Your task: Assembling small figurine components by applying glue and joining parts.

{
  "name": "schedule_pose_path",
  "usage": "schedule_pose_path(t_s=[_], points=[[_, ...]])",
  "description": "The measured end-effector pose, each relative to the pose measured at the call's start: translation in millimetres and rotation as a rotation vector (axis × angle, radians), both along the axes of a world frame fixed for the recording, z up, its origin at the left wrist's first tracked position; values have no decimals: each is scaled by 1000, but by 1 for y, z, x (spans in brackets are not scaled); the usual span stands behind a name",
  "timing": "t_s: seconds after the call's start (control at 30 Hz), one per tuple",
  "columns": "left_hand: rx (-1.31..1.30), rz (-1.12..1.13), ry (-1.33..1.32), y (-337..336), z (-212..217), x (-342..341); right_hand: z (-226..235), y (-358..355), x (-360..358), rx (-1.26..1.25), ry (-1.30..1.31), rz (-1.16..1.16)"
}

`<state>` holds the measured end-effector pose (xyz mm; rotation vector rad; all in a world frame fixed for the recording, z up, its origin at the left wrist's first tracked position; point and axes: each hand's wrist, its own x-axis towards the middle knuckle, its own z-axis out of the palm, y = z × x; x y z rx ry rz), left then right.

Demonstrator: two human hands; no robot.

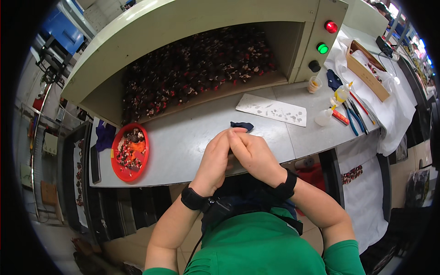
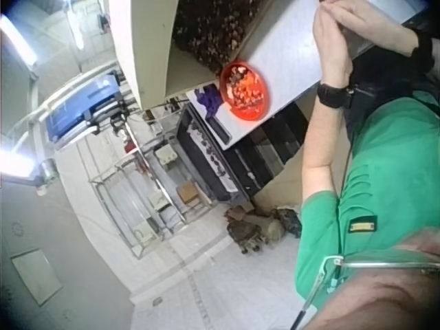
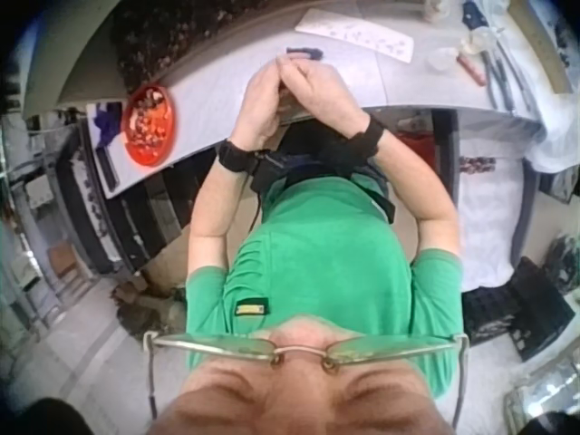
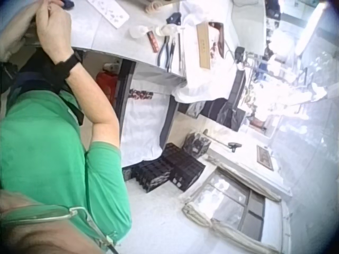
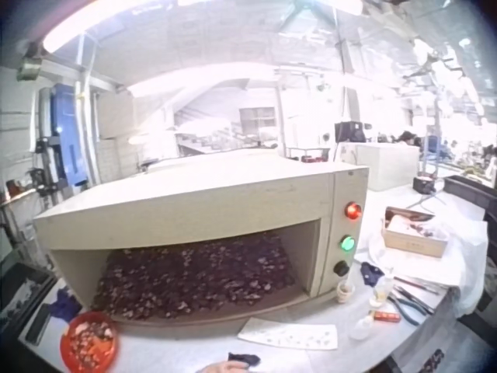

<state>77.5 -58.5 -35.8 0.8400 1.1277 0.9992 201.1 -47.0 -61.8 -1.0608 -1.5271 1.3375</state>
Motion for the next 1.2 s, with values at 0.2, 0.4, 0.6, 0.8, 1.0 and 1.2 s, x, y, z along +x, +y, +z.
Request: schedule_pose_path(t_s=[0.2,0.4,0.6,0.8,1.0,1.2], points=[[-62,5,-144,-2,1,-3,1,1,0,152,-7,-54],[-90,124,-273,-1,1,6,-2,1,-6,161,73,-120],[-103,169,-285,-3,3,9,-6,1,-10,160,150,-180],[212,116,89,-4,-1,-6,-4,5,2,91,24,-25],[475,54,508,-16,4,-18,21,9,21,-590,88,346],[884,30,875,-20,-5,-21,36,1,10,-529,33,384]])
